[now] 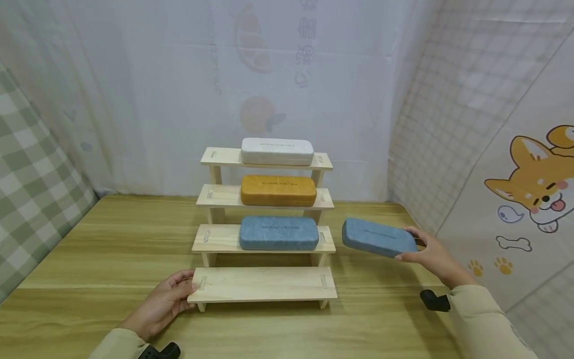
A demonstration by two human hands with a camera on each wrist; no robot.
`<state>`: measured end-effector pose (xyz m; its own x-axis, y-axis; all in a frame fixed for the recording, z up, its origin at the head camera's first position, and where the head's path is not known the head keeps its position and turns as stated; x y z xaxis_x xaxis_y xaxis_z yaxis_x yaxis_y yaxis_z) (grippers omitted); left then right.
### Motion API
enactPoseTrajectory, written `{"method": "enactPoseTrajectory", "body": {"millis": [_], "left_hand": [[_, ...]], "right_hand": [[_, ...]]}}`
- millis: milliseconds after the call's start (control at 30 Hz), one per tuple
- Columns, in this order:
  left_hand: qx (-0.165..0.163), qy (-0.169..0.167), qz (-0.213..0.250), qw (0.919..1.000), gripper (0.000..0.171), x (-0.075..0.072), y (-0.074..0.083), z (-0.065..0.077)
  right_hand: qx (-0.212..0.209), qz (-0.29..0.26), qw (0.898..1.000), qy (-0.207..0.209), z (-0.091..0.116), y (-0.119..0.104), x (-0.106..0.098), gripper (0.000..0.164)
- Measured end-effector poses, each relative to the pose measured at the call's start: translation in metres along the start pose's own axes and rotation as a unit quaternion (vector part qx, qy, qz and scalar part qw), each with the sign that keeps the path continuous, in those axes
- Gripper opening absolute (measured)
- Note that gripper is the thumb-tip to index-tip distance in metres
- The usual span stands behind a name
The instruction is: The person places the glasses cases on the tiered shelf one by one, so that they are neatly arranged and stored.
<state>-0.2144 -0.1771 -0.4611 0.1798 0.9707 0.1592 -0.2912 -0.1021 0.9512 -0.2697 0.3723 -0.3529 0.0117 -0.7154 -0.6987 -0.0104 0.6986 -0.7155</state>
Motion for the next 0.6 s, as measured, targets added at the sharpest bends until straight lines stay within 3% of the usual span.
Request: {"method": "enactPoseTrajectory", "body": {"millis": [600], "left_hand": [[0.008, 0.001, 0.003, 1.0000, 0.066, 0.000, 0.001, 0.000]], "right_hand": [[-0.013, 0.000, 1.000, -0.003, 0.027, -0.018, -0.004, 0.090]]}}
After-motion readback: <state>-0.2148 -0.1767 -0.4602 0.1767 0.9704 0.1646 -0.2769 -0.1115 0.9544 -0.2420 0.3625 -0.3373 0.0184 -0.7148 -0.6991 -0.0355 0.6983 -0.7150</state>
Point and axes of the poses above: each hand's wrist, its own z-axis away from the middle knuckle, its own x-axis out of the palm, y = z × x, the point moved 7 cm from there along -z, towards the middle knuckle, and after that the axes turned 6 degrees about y, right-handed, at the moved point
